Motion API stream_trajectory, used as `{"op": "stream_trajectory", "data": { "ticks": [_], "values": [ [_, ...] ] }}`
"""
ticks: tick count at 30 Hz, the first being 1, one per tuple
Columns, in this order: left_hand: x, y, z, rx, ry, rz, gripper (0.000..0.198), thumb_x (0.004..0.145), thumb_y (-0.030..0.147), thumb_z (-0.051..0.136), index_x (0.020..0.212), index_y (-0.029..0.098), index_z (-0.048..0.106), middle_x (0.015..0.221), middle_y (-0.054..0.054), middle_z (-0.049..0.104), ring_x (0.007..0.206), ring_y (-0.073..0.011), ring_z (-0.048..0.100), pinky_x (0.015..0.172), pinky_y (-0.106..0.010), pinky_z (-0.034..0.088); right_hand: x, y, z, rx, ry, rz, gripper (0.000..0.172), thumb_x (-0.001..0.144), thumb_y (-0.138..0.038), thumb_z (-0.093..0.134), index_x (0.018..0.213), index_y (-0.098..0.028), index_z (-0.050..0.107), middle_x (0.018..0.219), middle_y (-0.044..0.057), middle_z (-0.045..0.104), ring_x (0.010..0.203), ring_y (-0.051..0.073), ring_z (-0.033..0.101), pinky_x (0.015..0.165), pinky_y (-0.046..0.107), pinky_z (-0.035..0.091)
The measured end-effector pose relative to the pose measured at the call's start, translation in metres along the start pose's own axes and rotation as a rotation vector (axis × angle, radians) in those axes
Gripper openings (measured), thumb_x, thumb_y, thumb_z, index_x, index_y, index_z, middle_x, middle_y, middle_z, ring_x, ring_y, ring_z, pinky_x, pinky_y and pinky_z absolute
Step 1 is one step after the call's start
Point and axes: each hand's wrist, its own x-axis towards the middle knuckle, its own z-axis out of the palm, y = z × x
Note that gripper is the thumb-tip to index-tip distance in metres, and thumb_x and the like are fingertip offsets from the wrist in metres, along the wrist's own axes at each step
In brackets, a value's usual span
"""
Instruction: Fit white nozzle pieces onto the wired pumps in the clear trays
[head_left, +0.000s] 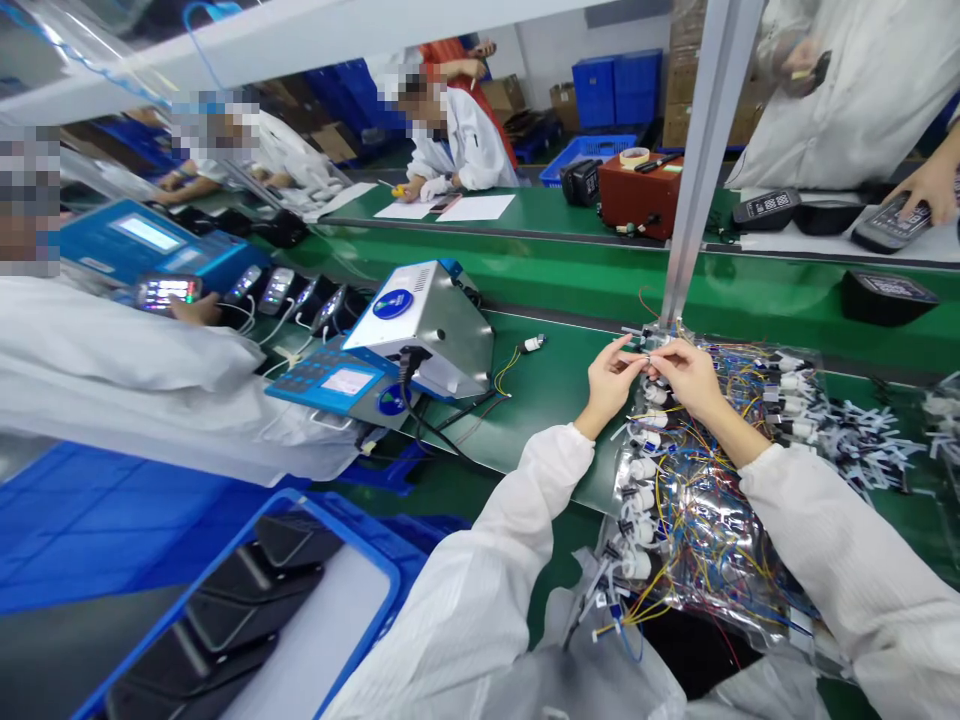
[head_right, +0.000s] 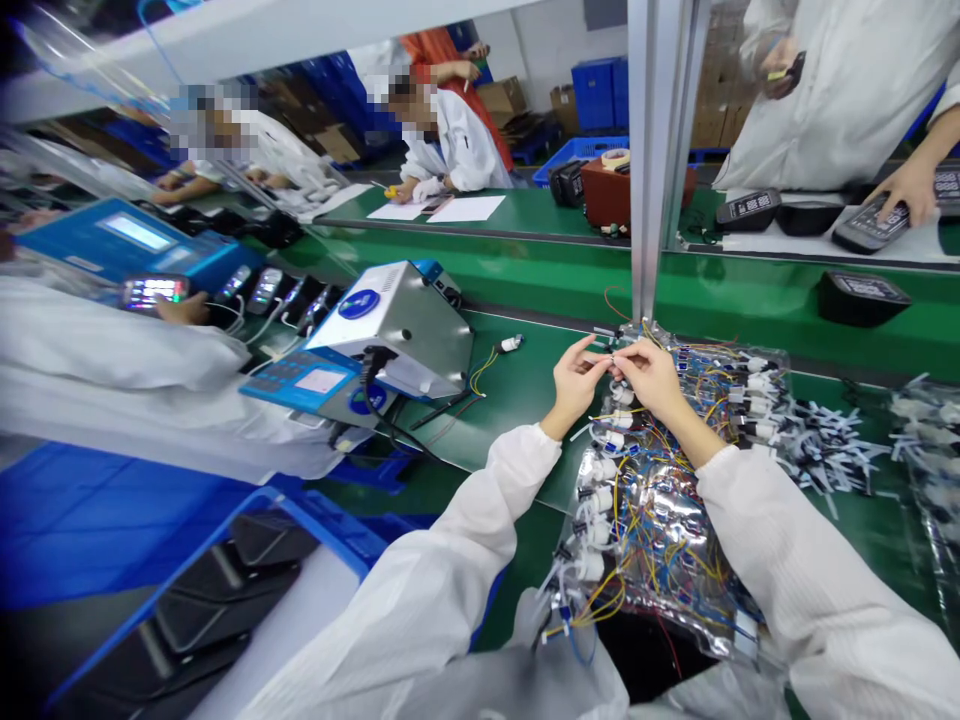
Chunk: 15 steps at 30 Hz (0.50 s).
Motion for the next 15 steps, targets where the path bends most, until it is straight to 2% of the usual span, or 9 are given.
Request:
{"op": "stream_trajectory", "data": {
  "ticks": [4, 10, 15],
  "values": [
    [-0.0004, -0.0025, -0.0028, 0.015, -0.013, -0.009, 0.051, 0.08, 0.039, 0.089, 0.124, 0.019, 0.072, 0.09, -0.006, 0.082, 0.078, -0.0174, 0.078, 0.08, -0.031, 0.062, -0.0006, -0.0049, 0.0016, -0.042, 0.001, 0.018, 0.034, 0.077, -0.052, 0.086, 0.084, -0.02, 0.074, 0.08, 0.005, 0.07, 0.064, 0.018, 0.068, 0.065, 0.036, 0.061],
    [0.0012, -0.0082, -0.0099, 0.049, -0.088, -0.017, 0.041, 0.081, 0.038, 0.087, 0.116, 0.019, 0.077, 0.092, -0.006, 0.082, 0.079, -0.0173, 0.078, 0.079, -0.031, 0.062, 0.0005, -0.004, 0.001, -0.11, -0.022, 0.048, 0.028, 0.078, -0.046, 0.084, 0.082, -0.02, 0.074, 0.074, 0.004, 0.069, 0.061, 0.019, 0.067, 0.062, 0.035, 0.058],
    [0.0053, -0.0074, -0.0078, 0.013, -0.097, -0.069, 0.05, 0.08, 0.039, 0.088, 0.123, 0.018, 0.073, 0.095, -0.008, 0.082, 0.084, -0.0177, 0.078, 0.086, -0.032, 0.062, 0.0026, 0.0017, 0.0005, 0.005, -0.006, 0.139, 0.029, 0.074, -0.045, 0.086, 0.084, -0.021, 0.073, 0.071, 0.003, 0.072, 0.063, 0.019, 0.068, 0.065, 0.035, 0.058]
  ]
}}
